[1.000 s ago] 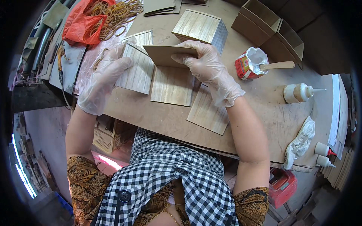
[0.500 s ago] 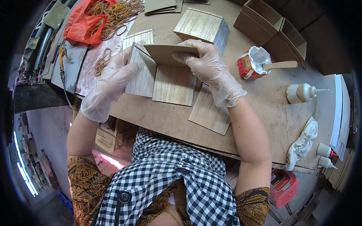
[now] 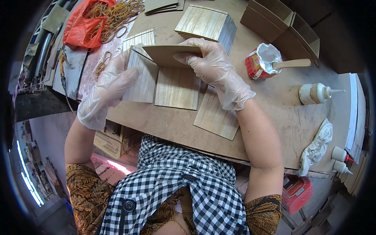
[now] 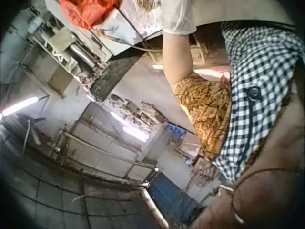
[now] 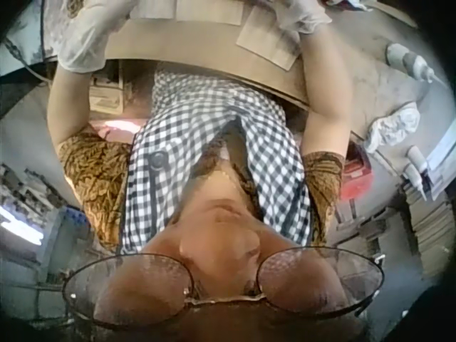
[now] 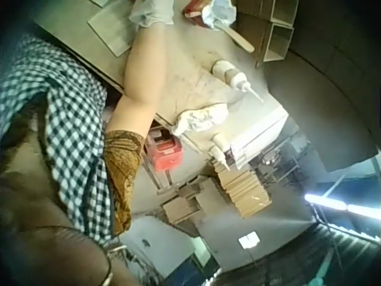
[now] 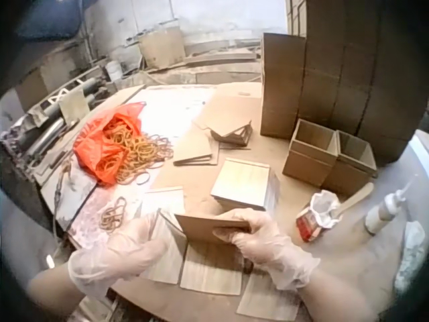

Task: The person assembles small cardboard boxes by hand, folding the sides and securing them with rubber bands. They handle multiple flat cardboard pieces, fold them into box shapes, and place them on a workbench. The process involves repetitive folding and securing actions.

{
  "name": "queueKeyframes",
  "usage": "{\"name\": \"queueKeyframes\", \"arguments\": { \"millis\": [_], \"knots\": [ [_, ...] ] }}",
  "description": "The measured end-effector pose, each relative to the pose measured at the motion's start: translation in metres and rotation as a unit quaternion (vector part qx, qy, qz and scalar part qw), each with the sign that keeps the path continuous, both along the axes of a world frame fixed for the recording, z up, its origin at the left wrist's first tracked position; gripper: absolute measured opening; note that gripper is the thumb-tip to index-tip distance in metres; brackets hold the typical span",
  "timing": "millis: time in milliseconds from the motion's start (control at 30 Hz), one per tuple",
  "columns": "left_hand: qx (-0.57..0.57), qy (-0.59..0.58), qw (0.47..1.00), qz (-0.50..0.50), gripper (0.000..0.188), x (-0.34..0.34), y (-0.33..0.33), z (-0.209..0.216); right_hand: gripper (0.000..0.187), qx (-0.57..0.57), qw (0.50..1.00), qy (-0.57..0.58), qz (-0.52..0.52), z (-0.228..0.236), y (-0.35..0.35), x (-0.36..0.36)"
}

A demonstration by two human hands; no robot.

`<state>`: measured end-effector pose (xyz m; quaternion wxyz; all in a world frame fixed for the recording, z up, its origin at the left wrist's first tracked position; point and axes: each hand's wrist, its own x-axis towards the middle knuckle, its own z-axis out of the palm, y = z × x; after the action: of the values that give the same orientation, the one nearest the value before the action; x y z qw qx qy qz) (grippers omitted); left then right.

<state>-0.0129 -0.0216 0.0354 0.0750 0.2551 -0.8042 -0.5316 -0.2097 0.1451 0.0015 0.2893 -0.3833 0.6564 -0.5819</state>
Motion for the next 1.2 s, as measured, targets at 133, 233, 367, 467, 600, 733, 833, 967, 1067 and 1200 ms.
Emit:
{"name": "queueKeyframes", "arguments": {
  "millis": [133, 233, 367, 467, 600, 733, 833, 967, 1067, 1200],
  "knots": [
    [0.028, -0.011, 1.000, -0.004, 0.070, -0.002, 0.003, 0.008, 0.016, 0.012, 1.000, 0.010, 0.000, 0.003, 0.001, 0.000],
    [0.043, -0.023, 0.999, -0.005, 0.072, -0.002, 0.002, 0.009, 0.016, 0.007, 1.000, 0.022, -0.008, 0.003, 0.002, 0.001],
    [0.052, 0.008, 0.999, -0.016, 0.071, -0.002, 0.002, 0.004, 0.016, 0.018, 1.000, -0.004, -0.005, 0.006, 0.002, 0.003],
    [0.045, -0.008, 0.999, -0.015, 0.066, -0.006, 0.007, 0.009, 0.017, 0.022, 1.000, 0.004, 0.002, 0.005, 0.001, 0.003],
    [0.027, -0.092, 0.995, 0.013, 0.057, -0.019, 0.025, 0.034, 0.018, 0.005, 1.000, 0.015, -0.006, 0.006, 0.001, 0.006],
    [0.065, -0.071, 0.995, -0.014, 0.051, -0.018, 0.039, 0.057, 0.018, -0.004, 1.000, 0.018, -0.002, 0.005, 0.002, 0.006],
    [0.054, -0.095, 0.994, -0.002, 0.050, -0.020, 0.040, 0.057, 0.018, -0.010, 1.000, 0.016, 0.004, 0.006, 0.000, 0.008],
    [0.041, -0.121, 0.992, 0.011, 0.050, -0.021, 0.032, 0.041, 0.028, -0.033, 0.999, -0.006, 0.037, -0.003, -0.001, 0.001],
    [0.071, -0.098, 0.993, 0.008, 0.049, -0.015, 0.030, 0.041, 0.048, -0.071, 0.974, 0.199, -0.083, 0.010, 0.008, 0.012],
    [0.071, -0.181, 0.980, 0.040, 0.046, -0.016, 0.026, 0.035, 0.049, -0.141, 0.885, 0.418, -0.149, 0.030, 0.037, 0.033]
  ]
}}
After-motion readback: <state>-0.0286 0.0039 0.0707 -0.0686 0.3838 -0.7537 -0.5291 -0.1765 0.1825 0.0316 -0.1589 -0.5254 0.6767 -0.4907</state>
